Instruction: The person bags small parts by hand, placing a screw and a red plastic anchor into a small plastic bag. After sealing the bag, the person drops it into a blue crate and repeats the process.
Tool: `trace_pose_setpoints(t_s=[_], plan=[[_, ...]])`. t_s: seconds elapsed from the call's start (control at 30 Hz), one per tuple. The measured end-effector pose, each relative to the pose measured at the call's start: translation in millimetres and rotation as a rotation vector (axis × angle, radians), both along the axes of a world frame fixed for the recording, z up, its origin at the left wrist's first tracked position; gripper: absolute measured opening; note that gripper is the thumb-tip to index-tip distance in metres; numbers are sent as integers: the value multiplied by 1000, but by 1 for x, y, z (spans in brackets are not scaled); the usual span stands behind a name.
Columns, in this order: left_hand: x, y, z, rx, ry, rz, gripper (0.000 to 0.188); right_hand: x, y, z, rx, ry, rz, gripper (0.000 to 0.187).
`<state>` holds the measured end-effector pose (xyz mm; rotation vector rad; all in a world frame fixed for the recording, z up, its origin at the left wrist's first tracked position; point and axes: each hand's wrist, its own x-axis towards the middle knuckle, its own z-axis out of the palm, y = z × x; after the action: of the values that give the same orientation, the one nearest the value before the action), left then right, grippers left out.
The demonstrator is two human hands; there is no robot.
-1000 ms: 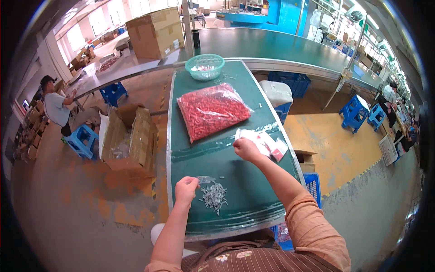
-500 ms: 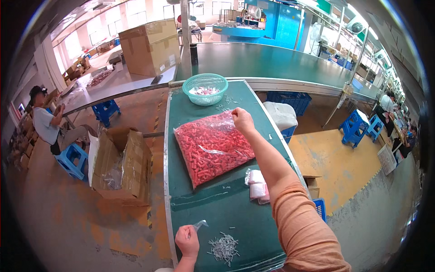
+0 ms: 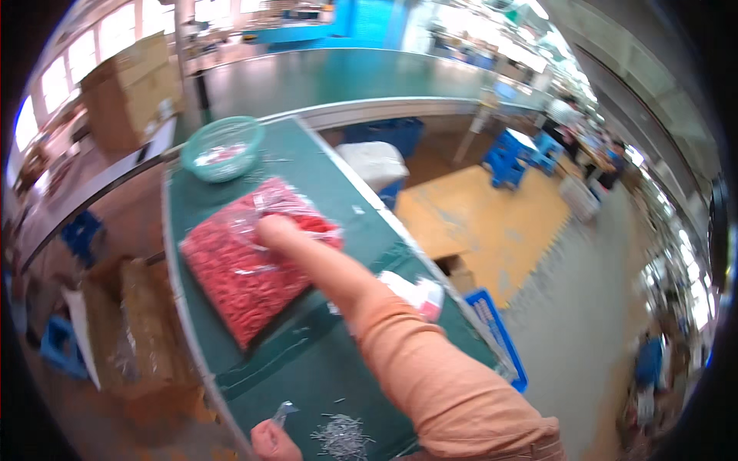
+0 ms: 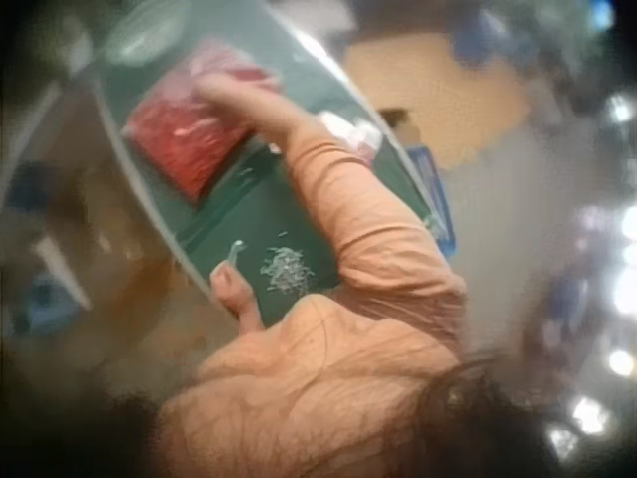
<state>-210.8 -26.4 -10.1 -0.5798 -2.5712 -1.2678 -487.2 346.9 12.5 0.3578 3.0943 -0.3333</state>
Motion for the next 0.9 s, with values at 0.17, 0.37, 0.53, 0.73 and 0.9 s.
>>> trace_pose_setpoints(t_s=[0.17,0.37,0.53,0.73,0.9], plan=[[-3,-2,0,14,-69,105,15,19,-16,20,-45,144,-52,22],[-1,1,9,-3,-95,72,15,19,2,4,-117,193,44,19],[0,-1,9,3,-155,104,16,14,-3,-3,-133,281,-107,18],[1,-1,11,14,-211,95,18,51,4,44,-99,570,-178,16],[-1,2,17,-39,-311,111,26,128,-25,74,-324,496,51,14]])
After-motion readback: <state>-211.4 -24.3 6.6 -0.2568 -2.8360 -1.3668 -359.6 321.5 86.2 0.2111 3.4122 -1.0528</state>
